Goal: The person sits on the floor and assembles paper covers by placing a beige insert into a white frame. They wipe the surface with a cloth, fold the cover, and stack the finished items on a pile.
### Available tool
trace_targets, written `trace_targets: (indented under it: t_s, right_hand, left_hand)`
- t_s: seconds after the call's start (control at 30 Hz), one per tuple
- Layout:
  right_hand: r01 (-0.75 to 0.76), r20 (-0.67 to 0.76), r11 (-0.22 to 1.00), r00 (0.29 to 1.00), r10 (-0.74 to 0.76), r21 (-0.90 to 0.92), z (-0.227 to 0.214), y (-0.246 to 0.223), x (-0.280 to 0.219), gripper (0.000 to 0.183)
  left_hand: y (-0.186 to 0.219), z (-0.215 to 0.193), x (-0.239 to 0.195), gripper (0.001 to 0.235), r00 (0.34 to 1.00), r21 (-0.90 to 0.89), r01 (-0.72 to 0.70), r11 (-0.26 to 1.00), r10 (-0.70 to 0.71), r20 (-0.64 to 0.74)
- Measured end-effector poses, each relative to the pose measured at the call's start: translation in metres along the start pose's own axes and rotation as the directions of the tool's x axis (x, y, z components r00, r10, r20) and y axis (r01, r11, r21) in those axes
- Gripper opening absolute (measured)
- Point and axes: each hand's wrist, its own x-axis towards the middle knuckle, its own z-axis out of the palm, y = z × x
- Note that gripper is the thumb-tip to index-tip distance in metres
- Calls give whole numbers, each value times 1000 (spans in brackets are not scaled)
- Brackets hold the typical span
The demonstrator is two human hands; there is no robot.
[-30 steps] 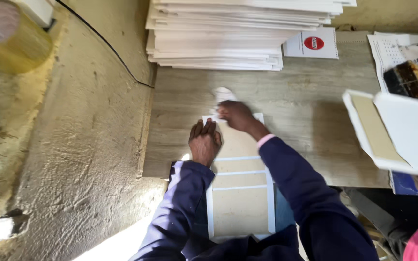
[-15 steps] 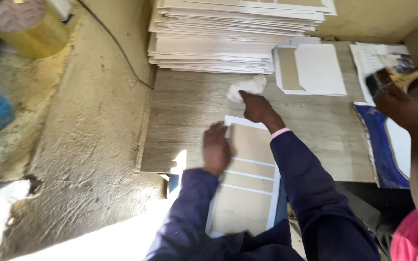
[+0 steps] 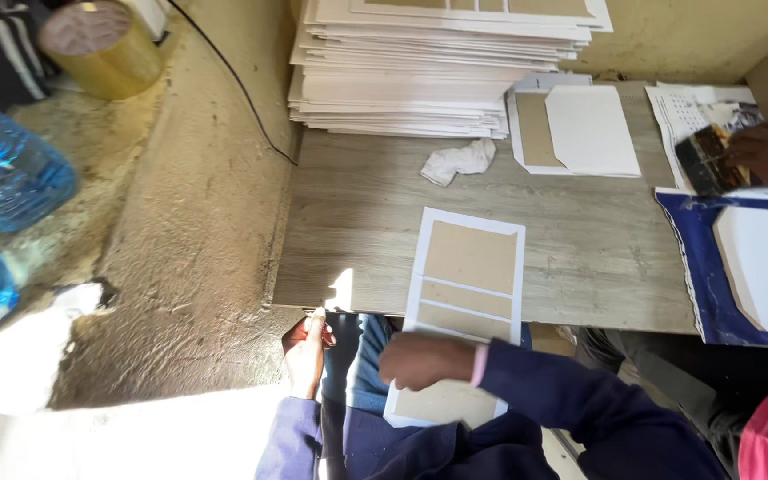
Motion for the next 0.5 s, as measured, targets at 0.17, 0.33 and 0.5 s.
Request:
trace_targets:
  t_s: [0.17,0.33,0.5]
  right_hand:
    - [62,-346,761,912,219,645,-210,-11,-121,14]
    - [51,-496,929,855,149,366,-169,-3,-123,58]
    - [-389,60,919,921,385,61,-58,20,-83,58]
  left_hand:
    - [8,4,20,45,982,88,-75,993,58,180]
    - [17,63,40,31,971,29,-81,996,72,229]
    - [20,72,27,35,950,-49,-34,998,47,307]
